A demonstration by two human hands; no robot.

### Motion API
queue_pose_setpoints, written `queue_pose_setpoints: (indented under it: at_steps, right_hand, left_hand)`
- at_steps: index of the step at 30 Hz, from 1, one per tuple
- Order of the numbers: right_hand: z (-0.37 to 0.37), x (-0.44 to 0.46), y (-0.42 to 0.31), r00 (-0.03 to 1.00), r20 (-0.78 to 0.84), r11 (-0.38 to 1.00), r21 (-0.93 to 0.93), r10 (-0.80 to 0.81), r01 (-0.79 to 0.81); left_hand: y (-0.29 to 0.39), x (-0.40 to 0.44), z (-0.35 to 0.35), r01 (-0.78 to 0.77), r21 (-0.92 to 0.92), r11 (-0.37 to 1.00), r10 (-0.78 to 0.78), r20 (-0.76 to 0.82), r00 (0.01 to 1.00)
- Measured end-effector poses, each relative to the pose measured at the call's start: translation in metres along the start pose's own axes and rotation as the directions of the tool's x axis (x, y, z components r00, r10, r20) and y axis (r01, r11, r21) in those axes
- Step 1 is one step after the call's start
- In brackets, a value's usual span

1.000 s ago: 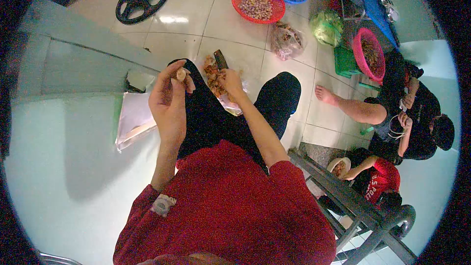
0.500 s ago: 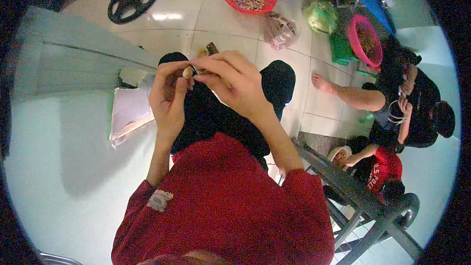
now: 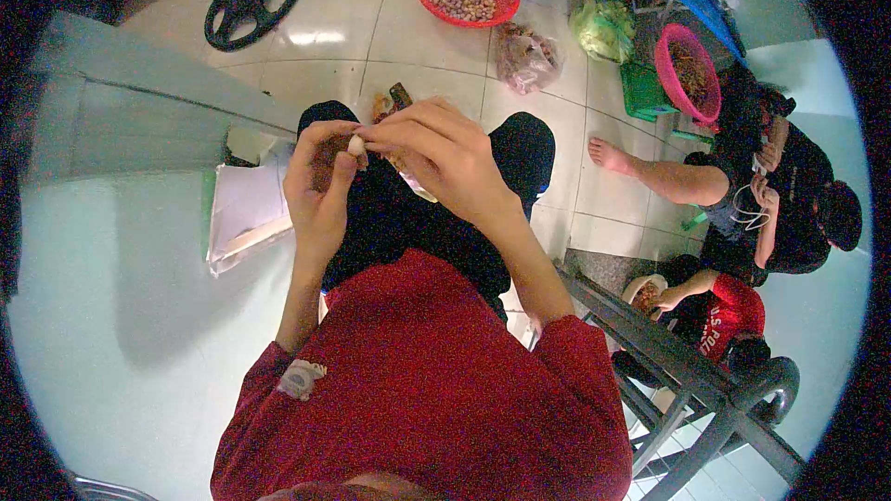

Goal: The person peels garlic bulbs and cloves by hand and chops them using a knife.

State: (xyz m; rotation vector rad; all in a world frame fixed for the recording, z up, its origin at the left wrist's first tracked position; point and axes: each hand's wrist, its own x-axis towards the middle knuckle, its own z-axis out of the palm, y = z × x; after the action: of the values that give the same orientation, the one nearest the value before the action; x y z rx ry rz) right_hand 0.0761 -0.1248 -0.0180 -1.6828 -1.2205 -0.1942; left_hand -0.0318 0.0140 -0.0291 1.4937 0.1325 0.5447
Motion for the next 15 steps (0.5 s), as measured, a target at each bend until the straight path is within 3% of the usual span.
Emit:
queue_pose_setpoints:
  at_steps: [8,13,15]
  right_hand:
    - [0.001,0.002,-0.002,0.999,-0.003,0.999,-0.012,0.048,-0.048]
    - [0.006,0.001,-0.004,0.953,-0.076,0.956,0.026,0.295,-0.294]
    - [0.013,-0.004,0.008,0.932,-0.062,0.933,0.057,0.358,-0.355]
  left_hand:
    - [0.0,-0.002,0.001,0.119,-0.149,0.982,-0.118,0.016,0.993]
    - [-0.001,-0.001,0.001,0.143,-0.117,0.983,-0.14,0.03,0.99]
    - [-0.002,-0.004,0.001,0.132,-0.129,0.983,-0.138,-0.038,0.99]
